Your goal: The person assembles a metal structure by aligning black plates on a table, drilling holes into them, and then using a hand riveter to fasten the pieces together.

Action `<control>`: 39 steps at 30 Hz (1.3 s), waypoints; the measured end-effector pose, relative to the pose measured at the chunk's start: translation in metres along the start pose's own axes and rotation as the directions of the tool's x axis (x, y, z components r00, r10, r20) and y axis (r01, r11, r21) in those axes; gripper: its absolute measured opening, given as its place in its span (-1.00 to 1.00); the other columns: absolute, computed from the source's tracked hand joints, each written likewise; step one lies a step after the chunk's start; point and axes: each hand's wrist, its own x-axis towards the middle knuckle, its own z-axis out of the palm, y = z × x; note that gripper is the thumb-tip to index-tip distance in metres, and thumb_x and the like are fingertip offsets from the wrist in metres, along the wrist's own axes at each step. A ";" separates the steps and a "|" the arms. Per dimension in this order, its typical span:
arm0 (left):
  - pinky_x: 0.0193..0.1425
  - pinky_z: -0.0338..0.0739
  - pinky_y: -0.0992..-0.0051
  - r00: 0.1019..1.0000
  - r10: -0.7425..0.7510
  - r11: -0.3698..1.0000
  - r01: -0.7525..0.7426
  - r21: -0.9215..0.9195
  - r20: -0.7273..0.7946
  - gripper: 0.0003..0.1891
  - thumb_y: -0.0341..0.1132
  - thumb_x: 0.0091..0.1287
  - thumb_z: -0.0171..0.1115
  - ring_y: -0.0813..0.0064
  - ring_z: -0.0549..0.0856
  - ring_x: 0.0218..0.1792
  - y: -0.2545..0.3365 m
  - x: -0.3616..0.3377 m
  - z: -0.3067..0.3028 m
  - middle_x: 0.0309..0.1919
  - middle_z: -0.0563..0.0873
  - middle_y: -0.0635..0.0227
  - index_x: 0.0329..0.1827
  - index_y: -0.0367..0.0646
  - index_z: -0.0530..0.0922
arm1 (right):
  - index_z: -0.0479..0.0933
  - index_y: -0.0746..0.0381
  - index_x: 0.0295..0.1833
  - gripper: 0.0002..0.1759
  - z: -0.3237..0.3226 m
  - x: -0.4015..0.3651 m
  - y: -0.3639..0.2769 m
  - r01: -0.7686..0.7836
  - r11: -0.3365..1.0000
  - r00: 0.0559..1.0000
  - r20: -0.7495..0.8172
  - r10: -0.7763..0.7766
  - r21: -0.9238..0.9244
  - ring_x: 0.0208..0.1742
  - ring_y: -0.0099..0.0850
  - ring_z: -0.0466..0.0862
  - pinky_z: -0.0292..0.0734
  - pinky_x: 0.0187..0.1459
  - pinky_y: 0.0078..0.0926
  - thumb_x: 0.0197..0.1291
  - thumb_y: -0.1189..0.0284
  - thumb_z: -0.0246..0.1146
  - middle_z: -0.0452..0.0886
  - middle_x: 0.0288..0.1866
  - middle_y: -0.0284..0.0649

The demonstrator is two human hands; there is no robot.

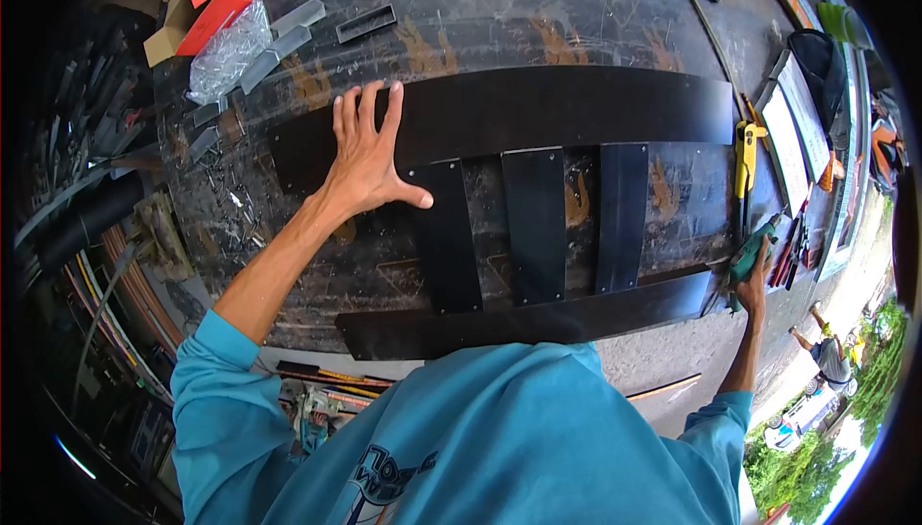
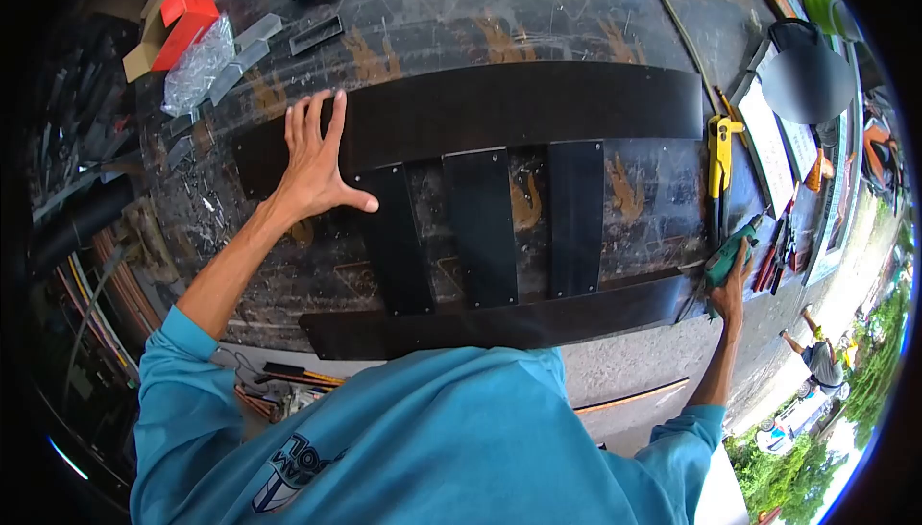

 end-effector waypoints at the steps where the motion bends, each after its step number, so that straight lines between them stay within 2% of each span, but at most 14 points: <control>1: 0.51 -0.30 -0.23 1.000 -0.009 1.000 0.009 0.001 0.011 0.57 0.28 -0.51 0.62 -0.29 -0.08 0.44 0.002 -0.003 0.002 0.38 0.02 -0.18 0.56 -0.26 -0.15 | -0.28 0.11 0.59 0.32 -0.013 -0.005 -0.024 -0.083 0.996 0.996 -0.019 0.084 0.017 0.52 0.14 0.11 0.02 0.50 0.02 -0.23 0.55 0.45 0.05 0.52 0.20; 5: 0.50 -0.27 -0.22 1.000 -0.029 1.000 0.030 0.010 -0.003 0.56 0.33 -0.53 0.58 -0.31 -0.06 0.46 0.000 -0.001 0.000 0.41 0.04 -0.20 0.55 -0.26 -0.10 | -0.30 0.30 0.57 0.47 0.022 -0.010 -0.019 -0.123 0.839 0.945 -0.194 0.261 0.529 0.60 -0.03 -0.08 -0.06 0.55 -0.19 -0.37 0.37 0.58 -0.13 0.59 0.12; 7: 0.52 -0.29 -0.19 0.999 -0.034 0.999 0.033 0.025 0.003 0.59 0.25 -0.58 0.62 -0.31 -0.05 0.47 0.003 0.001 0.001 0.43 0.04 -0.19 0.56 -0.26 -0.12 | -0.33 0.25 0.58 0.39 0.040 -0.024 0.016 -0.186 0.967 0.945 -0.239 0.225 0.176 0.53 0.12 0.11 0.13 0.47 -0.16 -0.26 0.33 0.50 -0.08 0.58 0.20; 9: 0.53 -0.29 -0.17 0.999 -0.014 1.000 0.014 -0.008 -0.031 0.59 0.22 -0.58 0.64 -0.30 -0.04 0.47 0.005 0.002 0.004 0.44 0.03 -0.19 0.57 -0.26 -0.12 | -0.31 0.20 0.59 0.28 -0.001 -0.030 -0.062 -0.349 0.906 0.902 -0.174 0.394 0.241 0.45 0.20 0.25 0.26 0.38 -0.15 -0.19 0.41 0.37 0.11 0.50 0.28; 13: 0.55 -0.28 -0.13 0.999 -0.049 0.999 0.049 -0.021 -0.022 0.56 0.19 -0.55 0.64 -0.24 -0.07 0.48 0.003 -0.002 -0.001 0.44 0.03 -0.16 0.57 -0.22 -0.13 | -0.10 -0.05 0.58 0.11 -0.023 -0.022 -0.085 -0.555 0.819 0.803 -0.161 0.573 0.147 0.11 0.21 0.58 0.45 0.13 -0.03 -0.21 0.50 0.17 0.51 0.23 0.22; 14: 0.54 -0.26 -0.15 0.999 -0.029 0.999 0.028 -0.030 -0.044 0.56 0.22 -0.54 0.63 -0.25 -0.05 0.47 0.000 -0.003 0.002 0.43 0.03 -0.16 0.57 -0.23 -0.12 | -0.02 -0.04 0.57 0.08 -0.040 -0.023 -0.094 -0.553 0.826 0.798 -0.218 0.562 0.105 0.06 0.21 0.60 0.47 0.06 0.00 -0.20 0.52 0.16 0.57 0.15 0.20; 15: 0.54 -0.26 -0.17 0.998 -0.017 0.999 0.014 -0.050 -0.065 0.56 0.23 -0.54 0.63 -0.26 -0.04 0.45 -0.002 -0.004 0.003 0.41 0.04 -0.16 0.56 -0.24 -0.12 | 0.10 0.01 0.54 0.00 -0.041 -0.031 -0.069 -0.282 0.957 0.843 -0.459 0.281 0.068 -0.09 0.00 0.68 0.54 -0.07 -0.11 -0.18 0.55 0.16 0.66 -0.01 0.09; 17: 0.54 -0.27 -0.19 0.997 -0.009 0.997 0.002 -0.082 -0.083 0.55 0.24 -0.53 0.63 -0.25 -0.07 0.45 -0.004 -0.005 0.007 0.40 0.02 -0.14 0.56 -0.23 -0.11 | 0.20 0.09 0.48 -0.07 -0.138 -0.042 -0.194 -0.474 0.719 0.806 -0.079 0.587 0.508 -0.20 -0.29 0.66 0.55 -0.12 -0.31 -0.18 0.56 0.18 0.65 -0.11 -0.08; 19: 0.53 -0.27 -0.19 0.995 0.012 0.997 -0.019 -0.075 -0.098 0.53 0.28 -0.48 0.62 -0.31 -0.04 0.42 -0.006 -0.005 0.010 0.38 0.05 -0.19 0.55 -0.30 -0.09 | 0.24 0.19 0.44 -0.10 -0.188 -0.057 -0.265 -0.450 0.702 0.822 -0.051 0.567 0.551 -0.25 -0.46 0.59 0.52 -0.11 -0.43 -0.18 0.54 0.24 0.60 -0.20 -0.21; 21: 0.53 -0.26 -0.19 0.995 0.016 0.995 -0.025 -0.097 -0.097 0.53 0.27 -0.48 0.62 -0.31 -0.04 0.42 -0.005 -0.008 0.014 0.38 0.05 -0.20 0.55 -0.30 -0.08 | 0.26 0.24 0.41 -0.13 -0.213 -0.070 -0.302 -0.358 0.750 0.894 -0.027 0.447 0.556 -0.24 -0.40 0.59 0.51 -0.07 -0.39 -0.16 0.50 0.31 0.60 -0.18 -0.20; 23: 0.53 -0.26 -0.19 0.992 0.009 0.995 -0.022 -0.102 -0.127 0.52 0.27 -0.48 0.62 -0.32 -0.04 0.42 -0.007 -0.005 0.015 0.38 0.05 -0.20 0.55 -0.31 -0.08 | 0.27 0.31 0.39 -0.14 -0.230 -0.063 -0.366 -0.108 0.903 0.994 0.020 0.109 0.415 -0.13 -0.30 0.64 0.51 0.02 -0.34 -0.14 0.46 0.36 0.64 -0.11 -0.15; 27: 0.53 -0.25 -0.21 0.986 0.001 0.992 -0.023 -0.127 -0.168 0.50 0.26 -0.46 0.61 -0.32 0.01 0.42 -0.010 -0.006 0.019 0.37 0.11 -0.20 0.54 -0.32 -0.04 | 0.26 0.39 0.36 -0.17 -0.215 -0.048 -0.467 0.255 0.869 0.948 0.066 -0.310 0.423 0.04 -0.10 0.69 0.51 0.14 -0.27 -0.08 0.44 0.38 0.62 0.06 0.08; 31: 0.53 -0.24 -0.21 0.984 -0.002 0.993 -0.019 -0.119 -0.176 0.49 0.27 -0.47 0.61 -0.32 0.04 0.43 -0.010 -0.005 0.019 0.37 0.13 -0.19 0.53 -0.32 0.00 | 0.24 0.35 0.42 -0.09 -0.209 -0.027 -0.506 0.135 0.835 0.839 0.387 -0.383 0.533 0.20 -0.06 0.60 0.41 0.28 -0.16 -0.19 0.46 0.31 0.53 0.19 0.14; 39: 0.52 -0.24 -0.23 0.982 0.011 0.994 -0.032 -0.106 -0.189 0.49 0.28 -0.47 0.60 -0.28 0.07 0.42 -0.010 -0.005 0.023 0.34 0.18 -0.17 0.53 -0.35 0.00 | 0.25 0.35 0.39 -0.28 -0.203 -0.013 -0.541 0.265 0.804 0.790 0.358 -0.497 0.532 0.00 -0.06 0.71 0.59 0.03 -0.18 0.09 0.48 0.30 0.61 0.04 0.13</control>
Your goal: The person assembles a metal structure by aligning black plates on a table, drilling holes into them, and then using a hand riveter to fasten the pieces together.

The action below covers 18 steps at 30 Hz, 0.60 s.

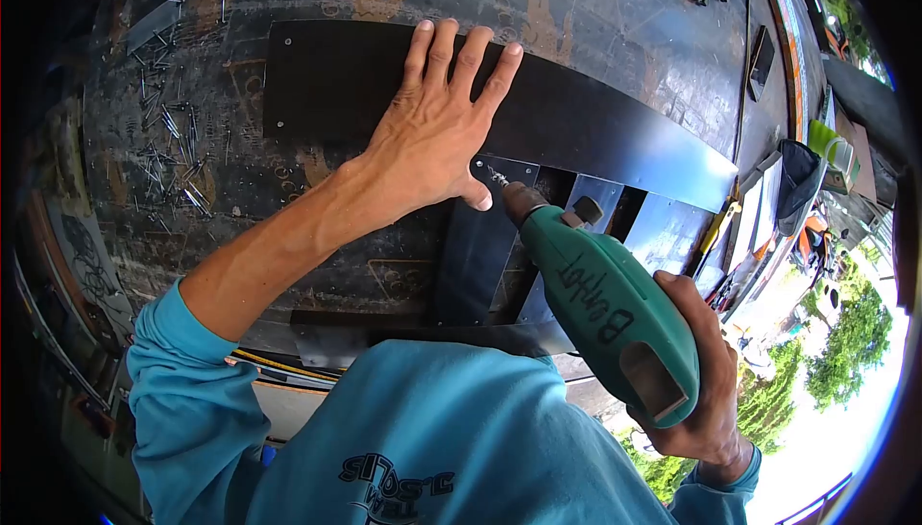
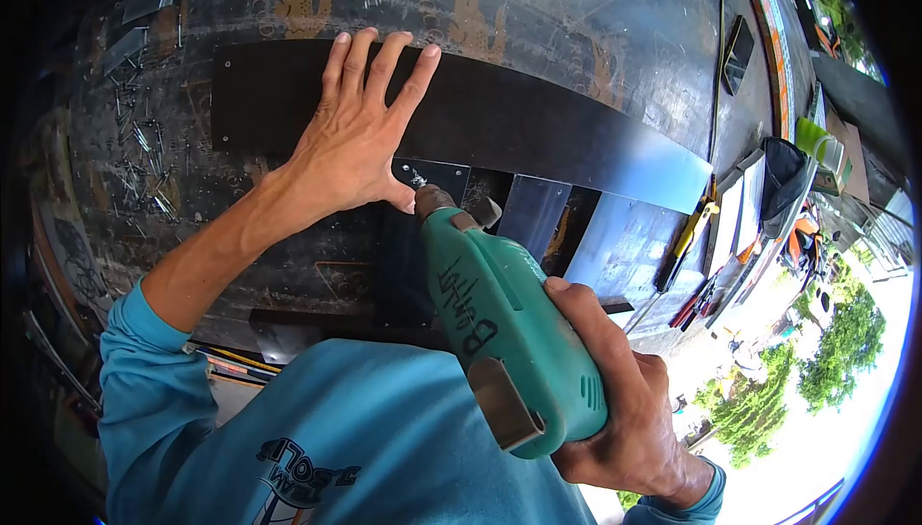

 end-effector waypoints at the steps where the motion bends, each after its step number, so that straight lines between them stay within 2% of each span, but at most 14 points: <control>1: 0.52 -0.24 -0.23 1.000 -0.003 1.000 0.003 -0.007 0.006 0.49 0.28 -0.47 0.60 -0.28 0.07 0.42 0.000 -0.001 0.001 0.34 0.18 -0.17 0.53 -0.35 0.00 | 0.24 0.35 0.39 -0.27 -0.002 0.002 -0.004 -0.027 0.999 0.999 0.022 0.028 -0.035 0.03 -0.05 0.69 0.58 0.05 -0.18 0.08 0.49 0.30 0.60 0.07 0.14; 4: 0.52 -0.24 -0.23 1.000 -0.003 1.000 0.003 -0.001 -0.011 0.48 0.28 -0.45 0.61 -0.28 0.08 0.42 -0.001 0.000 0.002 0.34 0.19 -0.16 0.53 -0.34 0.00 | 0.23 0.36 0.40 -0.26 -0.001 0.001 -0.002 -0.037 0.999 0.999 0.014 0.038 -0.038 0.05 -0.04 0.68 0.56 0.08 -0.17 0.07 0.50 0.29 0.59 0.08 0.14; 6: 0.55 -0.24 -0.18 0.999 -0.040 0.998 0.041 -0.056 0.007 0.51 0.16 -0.53 0.67 -0.25 -0.02 0.45 0.000 0.000 0.003 0.40 0.08 -0.12 0.57 -0.17 -0.04 | 0.23 0.35 0.40 -0.24 0.000 -0.001 -0.001 -0.057 0.998 0.998 0.010 0.057 -0.031 0.08 -0.04 0.67 0.55 0.11 -0.16 0.04 0.49 0.30 0.57 0.11 0.14; 10: 0.56 -0.24 -0.17 0.999 -0.039 0.997 0.039 -0.063 0.000 0.49 0.15 -0.53 0.68 -0.24 -0.01 0.45 0.000 0.000 0.003 0.40 0.08 -0.12 0.56 -0.17 -0.02 | 0.24 0.32 0.42 -0.16 -0.003 -0.003 0.000 -0.106 0.994 0.994 0.014 0.107 -0.034 0.14 -0.04 0.64 0.51 0.20 -0.12 -0.07 0.48 0.31 0.51 0.20 0.12; 13: 0.56 -0.23 -0.16 0.999 -0.042 0.997 0.042 -0.071 -0.003 0.48 0.13 -0.52 0.68 -0.22 -0.01 0.45 -0.001 0.000 0.002 0.40 0.09 -0.11 0.56 -0.17 0.00 | 0.24 0.31 0.42 -0.12 -0.002 -0.002 0.004 -0.081 0.997 0.997 -0.005 0.081 -0.006 0.17 -0.04 0.61 0.49 0.24 -0.09 -0.13 0.47 0.32 0.48 0.24 0.11; 15: 0.53 -0.24 -0.22 1.000 -0.003 1.000 0.003 0.003 0.000 0.47 0.28 -0.45 0.61 -0.27 0.10 0.40 0.000 0.000 0.001 0.33 0.20 -0.16 0.53 -0.34 0.02 | 0.24 0.31 0.42 -0.12 -0.002 -0.002 0.003 -0.094 0.996 0.996 0.002 0.094 0.001 0.17 -0.04 0.62 0.49 0.24 -0.09 -0.14 0.47 0.33 0.49 0.23 0.10; 16: 0.53 -0.24 -0.22 1.000 -0.004 1.000 0.004 0.006 -0.002 0.47 0.28 -0.45 0.61 -0.27 0.10 0.40 -0.001 0.000 0.001 0.33 0.20 -0.16 0.53 -0.34 0.02 | 0.25 0.31 0.42 -0.11 -0.002 -0.001 0.002 -0.098 0.995 0.995 0.003 0.098 0.004 0.16 -0.04 0.62 0.49 0.24 -0.09 -0.15 0.47 0.33 0.50 0.22 0.10; 18: 0.57 -0.22 -0.15 0.999 -0.049 0.996 0.050 -0.070 0.005 0.48 0.11 -0.53 0.69 -0.21 -0.01 0.45 0.001 0.000 0.002 0.40 0.10 -0.09 0.56 -0.16 0.00 | 0.24 0.32 0.41 -0.13 -0.004 0.000 0.000 -0.111 0.994 0.994 0.011 0.111 0.004 0.16 -0.04 0.62 0.49 0.23 -0.09 -0.12 0.47 0.34 0.50 0.21 0.11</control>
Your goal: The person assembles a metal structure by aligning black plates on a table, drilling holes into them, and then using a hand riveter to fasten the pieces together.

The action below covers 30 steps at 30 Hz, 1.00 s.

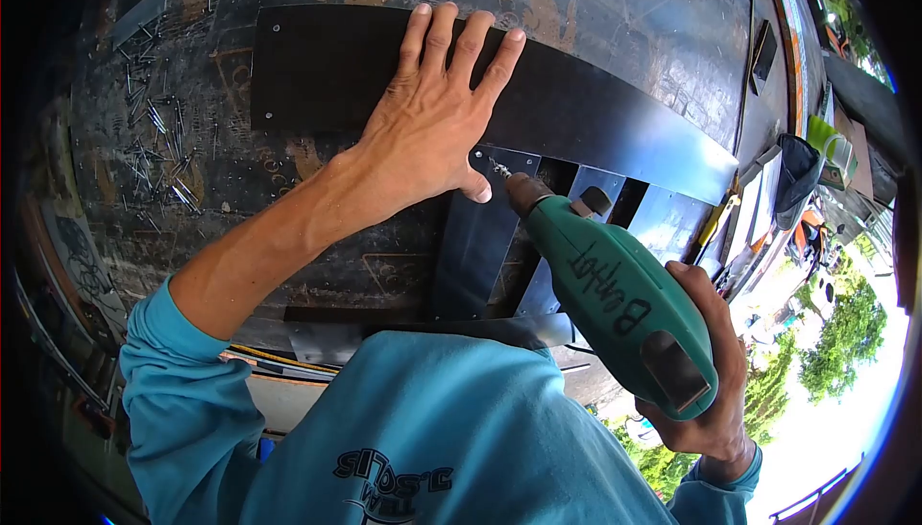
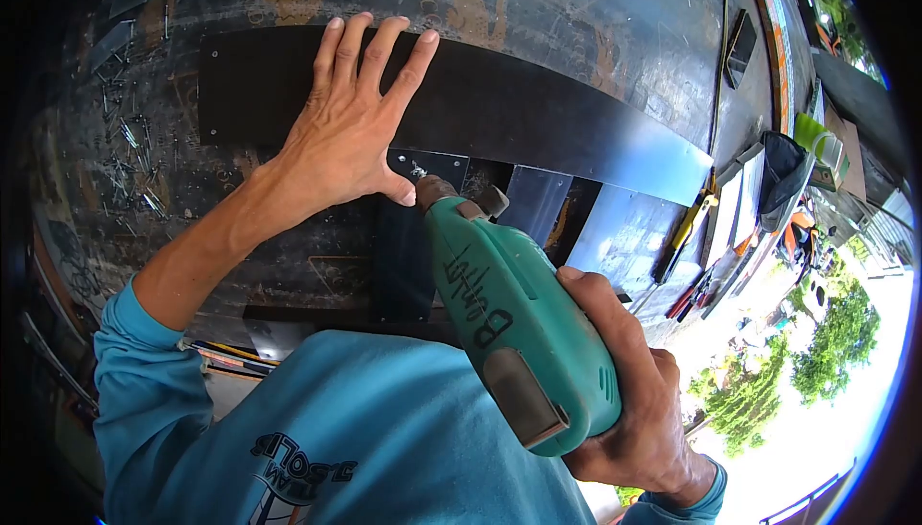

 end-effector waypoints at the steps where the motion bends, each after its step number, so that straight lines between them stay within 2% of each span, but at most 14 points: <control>1: 0.57 -0.22 -0.15 1.000 0.000 1.000 0.000 0.000 -0.002 0.48 0.11 -0.53 0.69 -0.21 -0.01 0.45 0.000 0.001 0.000 0.40 0.10 -0.09 0.56 -0.16 0.00 | 0.24 0.33 0.41 -0.15 -0.001 0.001 -0.001 -0.009 1.000 1.000 0.008 0.009 0.000 0.15 -0.05 0.63 0.49 0.23 -0.10 -0.09 0.47 0.34 0.50 0.21 0.12; 4: 0.57 -0.22 -0.15 1.000 0.003 1.000 -0.003 0.000 -0.001 0.48 0.11 -0.53 0.69 -0.21 0.00 0.45 -0.001 0.000 0.000 0.40 0.10 -0.09 0.56 -0.16 -0.01 | 0.23 0.36 0.40 -0.19 0.003 -0.002 -0.001 0.033 0.998 0.999 0.014 -0.033 -0.051 0.13 -0.06 0.63 0.48 0.23 -0.10 0.00 0.47 0.35 0.52 0.18 0.15; 6: 0.53 -0.23 -0.22 0.998 0.056 0.996 -0.054 0.067 -0.021 0.45 0.27 -0.44 0.61 -0.26 0.10 0.39 -0.002 0.000 0.000 0.31 0.20 -0.14 0.52 -0.35 0.04 | 0.22 0.37 0.41 -0.22 0.002 -0.004 -0.002 -0.002 1.000 0.999 0.053 0.003 -0.023 0.16 -0.07 0.62 0.48 0.21 -0.12 0.06 0.46 0.34 0.48 0.22 0.16; 15: 0.53 -0.22 -0.19 0.998 0.048 0.996 -0.045 0.073 -0.040 0.43 0.24 -0.44 0.62 -0.23 0.11 0.40 -0.002 0.000 0.001 0.32 0.20 -0.14 0.52 -0.32 0.06 | 0.18 0.36 0.44 -0.18 0.000 -0.003 0.001 0.005 0.995 1.000 0.030 -0.002 -0.104 0.25 -0.07 0.55 0.46 0.25 -0.14 0.05 0.44 0.33 0.40 0.30 0.12; 17: 0.53 -0.23 -0.19 0.999 0.044 0.997 -0.042 0.062 -0.030 0.42 0.22 -0.43 0.62 -0.24 0.10 0.40 -0.001 -0.001 0.002 0.33 0.20 -0.14 0.52 -0.32 0.06 | 0.17 0.35 0.46 -0.12 0.000 -0.004 0.005 -0.014 0.998 0.999 0.031 0.012 0.064 0.28 -0.08 0.53 0.43 0.27 -0.18 0.02 0.43 0.39 0.38 0.32 0.10; 18: 0.53 -0.23 -0.19 0.999 0.040 0.997 -0.039 0.059 -0.029 0.41 0.20 -0.42 0.63 -0.24 0.10 0.41 -0.002 0.000 0.002 0.33 0.19 -0.14 0.52 -0.31 0.06 | 0.17 0.35 0.46 -0.12 0.001 -0.002 0.004 -0.022 0.998 0.999 0.029 0.020 0.064 0.28 -0.08 0.53 0.43 0.27 -0.18 0.02 0.43 0.39 0.38 0.32 0.10; 20: 0.55 -0.22 -0.17 0.999 0.016 1.000 -0.016 0.009 -0.030 0.43 0.10 -0.47 0.67 -0.22 0.05 0.43 0.000 0.002 0.001 0.36 0.14 -0.09 0.54 -0.22 0.03 | 0.16 0.41 0.40 0.00 0.001 0.009 0.001 0.180 0.948 0.983 0.028 -0.179 -0.263 -0.12 -0.13 0.77 0.69 -0.07 -0.32 -0.10 0.35 0.55 0.62 0.04 0.17; 21: 0.57 -0.20 -0.14 1.000 -0.017 0.999 0.016 -0.036 -0.024 0.46 0.00 -0.52 0.71 -0.19 0.01 0.44 0.001 0.001 0.002 0.39 0.09 -0.05 0.57 -0.12 -0.01 | 0.16 0.42 0.40 0.02 -0.003 0.011 0.003 0.171 0.973 0.984 0.073 -0.161 -0.155 -0.10 -0.16 0.77 0.68 -0.06 -0.31 -0.10 0.30 0.57 0.61 0.07 0.16; 24: 0.57 -0.20 -0.14 0.999 -0.011 0.998 0.009 -0.067 -0.031 0.46 -0.03 -0.52 0.71 -0.19 0.01 0.44 0.001 0.001 0.002 0.39 0.08 -0.04 0.57 -0.11 -0.01 | 0.16 0.41 0.41 0.00 0.001 0.010 0.000 0.132 0.990 0.990 0.057 -0.129 -0.053 -0.10 -0.17 0.77 0.69 -0.11 -0.30 -0.08 0.29 0.55 0.58 0.10 0.17; 25: 0.57 -0.20 -0.14 0.999 -0.015 0.998 0.013 -0.061 -0.034 0.46 -0.03 -0.52 0.71 -0.19 0.01 0.44 -0.001 0.002 0.002 0.39 0.08 -0.04 0.57 -0.11 -0.01 | 0.09 0.37 0.48 0.03 0.003 0.000 -0.006 -0.047 0.994 0.996 0.084 0.039 0.099 0.31 -0.13 0.50 0.50 0.21 -0.19 -0.04 0.40 0.54 0.34 0.35 0.08; 26: 0.57 -0.20 -0.14 0.999 -0.015 0.998 0.013 -0.062 -0.038 0.46 -0.03 -0.51 0.71 -0.18 0.00 0.45 0.000 0.001 0.002 0.40 0.08 -0.03 0.57 -0.11 -0.02 | 0.09 0.37 0.48 0.03 0.003 -0.001 -0.006 -0.053 0.994 0.995 0.092 0.044 0.101 0.31 -0.13 0.50 0.50 0.21 -0.19 -0.04 0.40 0.54 0.34 0.35 0.08; 28: 0.57 -0.20 -0.14 0.999 -0.016 0.998 0.013 -0.062 -0.046 0.46 -0.04 -0.51 0.72 -0.18 0.00 0.45 0.001 0.001 0.002 0.40 0.07 -0.02 0.57 -0.10 -0.02 | 0.05 0.42 0.48 -0.04 0.003 -0.003 -0.005 0.073 0.992 0.987 0.151 -0.057 -0.100 0.30 -0.11 0.50 0.50 0.22 -0.18 0.04 0.46 0.45 0.33 0.34 0.13; 29: 0.57 -0.20 -0.14 0.999 -0.016 0.997 0.013 -0.073 -0.040 0.46 -0.04 -0.50 0.72 -0.18 0.00 0.45 0.001 0.000 0.002 0.41 0.06 -0.02 0.57 -0.10 -0.03 | 0.04 0.46 0.46 -0.10 0.014 -0.007 0.002 0.106 0.990 0.994 0.021 -0.104 -0.093 0.24 -0.08 0.56 0.51 0.21 -0.18 0.10 0.44 0.37 0.35 0.30 0.18; 30: 0.56 -0.20 -0.14 0.999 -0.014 0.996 0.012 -0.085 -0.033 0.46 -0.03 -0.50 0.72 -0.17 -0.01 0.45 0.001 0.000 0.002 0.41 0.05 -0.02 0.57 -0.09 -0.03 | 0.04 0.46 0.46 -0.10 0.016 -0.007 0.002 0.107 0.990 0.994 0.019 -0.106 -0.092 0.24 -0.08 0.56 0.51 0.21 -0.18 0.10 0.44 0.37 0.35 0.30 0.18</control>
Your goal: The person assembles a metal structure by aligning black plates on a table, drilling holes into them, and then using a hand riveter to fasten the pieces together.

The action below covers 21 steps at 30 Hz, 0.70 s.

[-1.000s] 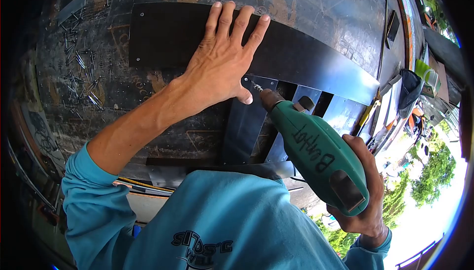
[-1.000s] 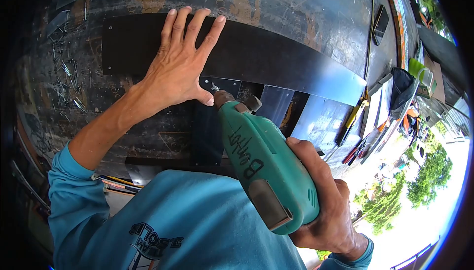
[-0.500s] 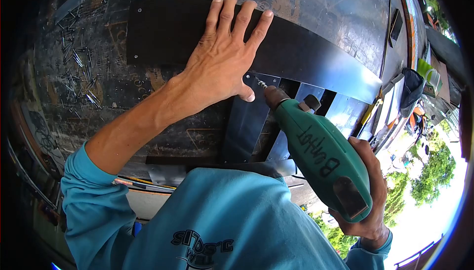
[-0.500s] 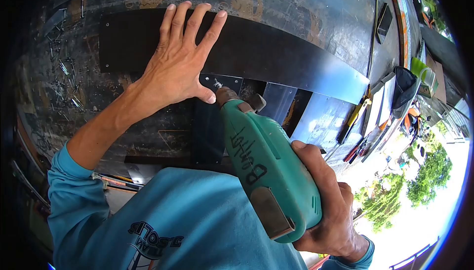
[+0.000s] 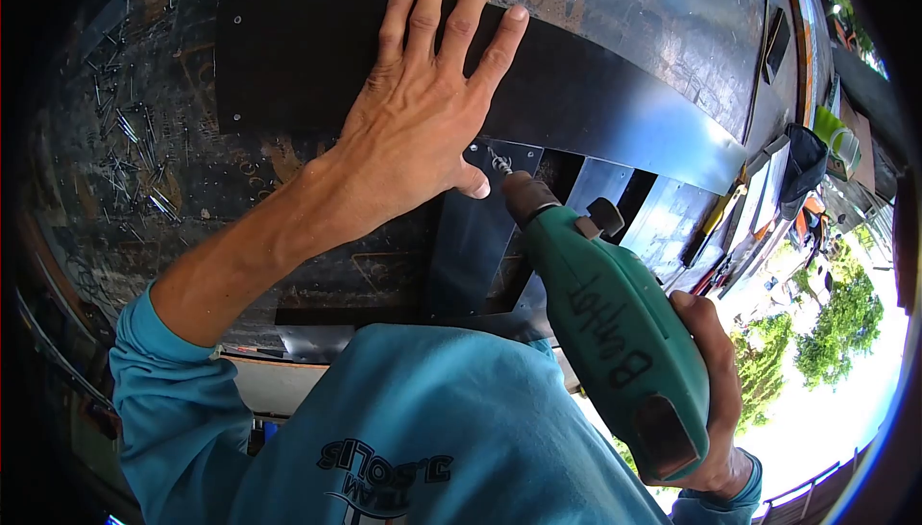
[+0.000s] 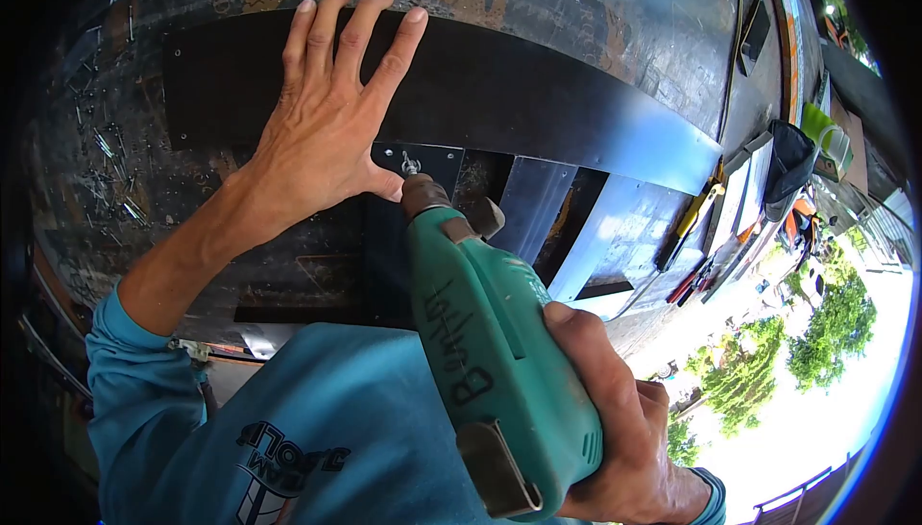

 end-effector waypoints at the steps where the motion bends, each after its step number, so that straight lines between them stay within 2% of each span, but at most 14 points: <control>1: 0.56 -0.20 -0.14 1.000 0.000 1.000 0.000 -0.001 -0.001 0.46 -0.03 -0.50 0.72 -0.17 -0.01 0.45 0.000 0.000 0.000 0.41 0.05 -0.02 0.57 -0.09 -0.03 | 0.05 0.46 0.46 -0.11 0.001 0.000 -0.001 -0.051 0.991 0.998 -0.017 0.053 0.127 0.22 -0.07 0.57 0.51 0.20 -0.18 0.11 0.42 0.36 0.36 0.28 0.17; 2: 0.56 -0.20 -0.15 1.000 0.004 1.000 -0.004 -0.009 0.001 0.46 -0.02 -0.50 0.72 -0.17 -0.01 0.45 0.000 -0.001 0.000 0.41 0.05 -0.03 0.57 -0.09 -0.03 | 0.07 0.46 0.46 -0.12 0.000 0.001 -0.001 -0.102 0.962 0.993 -0.025 0.112 0.252 0.20 -0.05 0.58 0.51 0.19 -0.18 0.12 0.40 0.34 0.37 0.27 0.17; 3: 0.56 -0.20 -0.15 1.000 0.006 1.000 -0.006 -0.014 0.002 0.47 -0.01 -0.50 0.72 -0.17 -0.01 0.46 0.000 -0.001 0.001 0.41 0.05 -0.04 0.58 -0.09 -0.03 | 0.09 0.45 0.45 -0.13 -0.018 0.013 -0.009 -0.007 0.999 0.992 0.123 0.011 -0.034 0.16 -0.05 0.60 0.54 0.17 -0.18 0.13 0.34 0.35 0.37 0.26 0.16; 4: 0.56 -0.20 -0.15 1.000 -0.001 1.000 0.001 -0.016 0.004 0.47 -0.01 -0.50 0.72 -0.17 -0.01 0.46 -0.001 -0.001 0.001 0.41 0.05 -0.04 0.58 -0.09 -0.03 | 0.09 0.45 0.45 -0.13 -0.017 0.015 -0.010 -0.006 0.999 0.992 0.129 0.011 -0.034 0.16 -0.05 0.60 0.54 0.17 -0.18 0.13 0.34 0.35 0.37 0.26 0.16; 6: 0.56 -0.19 -0.16 1.000 0.002 1.000 -0.001 -0.013 0.009 0.47 0.00 -0.51 0.72 -0.17 -0.01 0.46 0.000 -0.001 0.000 0.41 0.05 -0.04 0.57 -0.09 -0.02 | 0.11 0.45 0.44 -0.15 -0.010 0.014 -0.014 -0.229 0.929 0.968 -0.034 0.249 0.292 0.14 -0.10 0.61 0.57 0.09 -0.23 0.17 0.29 0.33 0.41 0.22 0.16; 7: 0.56 -0.19 -0.16 1.000 -0.002 1.000 0.002 -0.009 0.005 0.47 0.00 -0.51 0.72 -0.17 -0.01 0.46 -0.001 0.001 0.000 0.41 0.05 -0.04 0.57 -0.09 -0.02 | 0.13 0.44 0.43 -0.17 -0.007 0.017 -0.015 -0.149 0.976 0.983 -0.086 0.163 0.156 0.03 -0.14 0.67 0.59 -0.01 -0.28 0.19 0.24 0.32 0.53 0.09 0.15; 8: 0.56 -0.19 -0.16 1.000 -0.001 1.000 0.001 -0.007 0.002 0.46 0.00 -0.51 0.72 -0.17 -0.01 0.45 -0.001 0.001 0.000 0.41 0.05 -0.03 0.57 -0.09 -0.02 | 0.13 0.44 0.43 -0.17 -0.006 0.019 -0.012 -0.146 0.977 0.983 -0.085 0.160 0.154 0.03 -0.14 0.67 0.59 -0.01 -0.28 0.19 0.24 0.32 0.53 0.09 0.15; 10: 0.56 -0.19 -0.15 1.000 0.001 1.000 -0.001 -0.009 0.011 0.46 0.01 -0.51 0.72 -0.17 0.00 0.45 0.000 -0.001 0.000 0.41 0.06 -0.03 0.57 -0.09 -0.01 | 0.17 0.42 0.41 -0.18 -0.004 0.021 -0.008 0.103 0.980 0.990 -0.080 -0.118 -0.170 -0.04 -0.17 0.70 0.59 -0.06 -0.30 0.18 0.22 0.34 0.62 -0.05 0.11; 11: 0.56 -0.18 -0.15 1.000 0.001 1.000 -0.001 -0.011 0.005 0.46 0.02 -0.51 0.72 -0.16 0.01 0.45 -0.001 -0.001 0.001 0.41 0.06 -0.02 0.57 -0.09 -0.01 | 0.18 0.42 0.39 -0.16 -0.008 0.022 -0.010 0.079 0.985 0.996 -0.028 -0.084 -0.155 -0.12 -0.19 0.72 0.59 -0.05 -0.31 0.13 0.22 0.38 0.65 -0.08 0.11; 13: 0.56 -0.18 -0.15 1.000 0.009 1.000 -0.009 -0.010 0.002 0.47 0.04 -0.52 0.71 -0.16 0.02 0.45 -0.001 -0.001 0.000 0.40 0.07 -0.01 0.57 -0.09 -0.01 | 0.18 0.42 0.39 -0.14 -0.011 0.020 -0.015 0.033 0.989 0.999 0.021 -0.030 -0.145 -0.13 -0.20 0.73 0.57 -0.05 -0.31 0.11 0.22 0.39 0.65 -0.07 0.10; 14: 0.55 -0.20 -0.16 1.000 0.023 1.000 -0.023 0.011 0.002 0.43 0.09 -0.47 0.69 -0.20 0.05 0.43 -0.001 -0.001 -0.001 0.37 0.12 -0.07 0.55 -0.18 0.03 | 0.17 0.42 0.39 -0.13 -0.014 0.019 -0.018 -0.010 0.990 0.997 0.075 0.021 -0.144 -0.14 -0.22 0.73 0.56 -0.06 -0.32 0.09 0.23 0.41 0.66 -0.05 0.09; 15: 0.54 -0.21 -0.17 0.999 0.038 0.999 -0.038 0.036 -0.001 0.39 0.13 -0.43 0.66 -0.23 0.07 0.42 -0.002 0.001 -0.002 0.33 0.17 -0.12 0.53 -0.26 0.07 | 0.16 0.39 0.40 -0.08 -0.016 0.020 -0.024 0.020 0.966 0.994 0.106 0.008 -0.256 -0.16 -0.26 0.74 0.55 -0.08 -0.33 0.02 0.28 0.47 0.66 -0.03 0.06; 19: 0.55 -0.21 -0.17 0.999 0.041 0.999 -0.041 0.018 -0.011 0.39 0.13 -0.43 0.66 -0.22 0.06 0.43 0.001 0.000 0.000 0.34 0.15 -0.12 0.53 -0.26 0.08 | 0.15 0.37 0.41 -0.07 -0.014 0.018 -0.023 0.036 0.965 0.998 0.063 -0.020 -0.260 -0.16 -0.28 0.75 0.54 -0.08 -0.33 0.00 0.34 0.49 0.67 -0.03 0.03; 21: 0.55 -0.14 -0.17 1.000 0.004 1.000 -0.004 -0.004 -0.008 0.50 0.12 -0.56 0.69 -0.16 0.03 0.44 0.000 0.000 0.000 0.40 0.08 0.00 0.57 -0.09 -0.01 | 0.18 0.37 0.40 -0.09 -0.011 0.015 -0.020 -0.059 0.986 0.995 0.070 0.070 -0.155 -0.15 -0.30 0.75 0.54 -0.07 -0.31 0.00 0.36 0.50 0.67 -0.03 0.02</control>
